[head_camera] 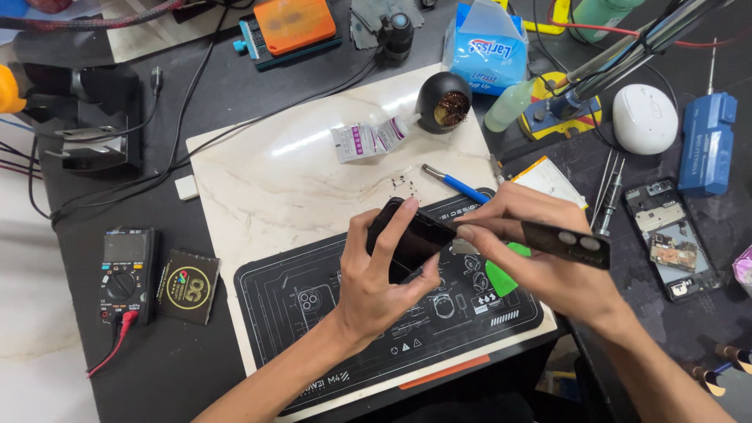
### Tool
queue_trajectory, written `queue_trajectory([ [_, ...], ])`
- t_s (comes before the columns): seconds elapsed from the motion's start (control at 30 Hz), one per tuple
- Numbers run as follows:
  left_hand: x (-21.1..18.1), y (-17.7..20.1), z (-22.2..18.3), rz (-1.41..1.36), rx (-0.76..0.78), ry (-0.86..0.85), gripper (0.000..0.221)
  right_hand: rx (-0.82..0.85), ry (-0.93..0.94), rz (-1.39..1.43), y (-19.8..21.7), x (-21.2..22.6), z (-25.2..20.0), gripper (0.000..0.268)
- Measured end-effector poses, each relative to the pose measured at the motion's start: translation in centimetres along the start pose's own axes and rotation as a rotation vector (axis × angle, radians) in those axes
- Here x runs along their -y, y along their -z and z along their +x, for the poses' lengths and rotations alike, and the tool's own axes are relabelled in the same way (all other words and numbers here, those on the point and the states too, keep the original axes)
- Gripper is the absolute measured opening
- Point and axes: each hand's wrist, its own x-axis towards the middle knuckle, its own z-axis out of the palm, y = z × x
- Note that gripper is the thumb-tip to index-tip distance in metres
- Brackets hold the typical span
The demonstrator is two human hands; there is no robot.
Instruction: The person disassembles a mobile phone by removing the screen assembly using a small tool and then scrapes residue from the internal frame with a pointed tool.
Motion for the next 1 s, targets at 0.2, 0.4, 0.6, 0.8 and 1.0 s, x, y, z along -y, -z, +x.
queue_trajectory([
  [0.2,0.2,0.2,-0.1,-0.037,-0.002,0.023,0.088,0.073,-0.103,0.118,0.4,-0.2,0.6,0.011],
  [0.4,-0.5,0.1,-0.2,-0.01,-0.042,0.033,0.083,-0.005,-0.008,-0.012,-0.3,0.4,0.6,0.014],
  [0.6,-0.9,0.2,-0.2,-0.058,-0.024,0.121,0.08,-0.131,0.05,-0.045,-1.7,0.0,-0.3,0.019],
  [0.8,-0.9,0.3,0.1,-0.058,-0.033,0.134,0.078,-0.2,0.16,0.028,-2.9,-1.4,-0.5,0.017],
  [1.0,-1.0,0.0,0.2,-0.073,-0.051,0.161,0.077,-0.249,0.152,-0.052,-4.1,-1.6,-1.5,0.019],
])
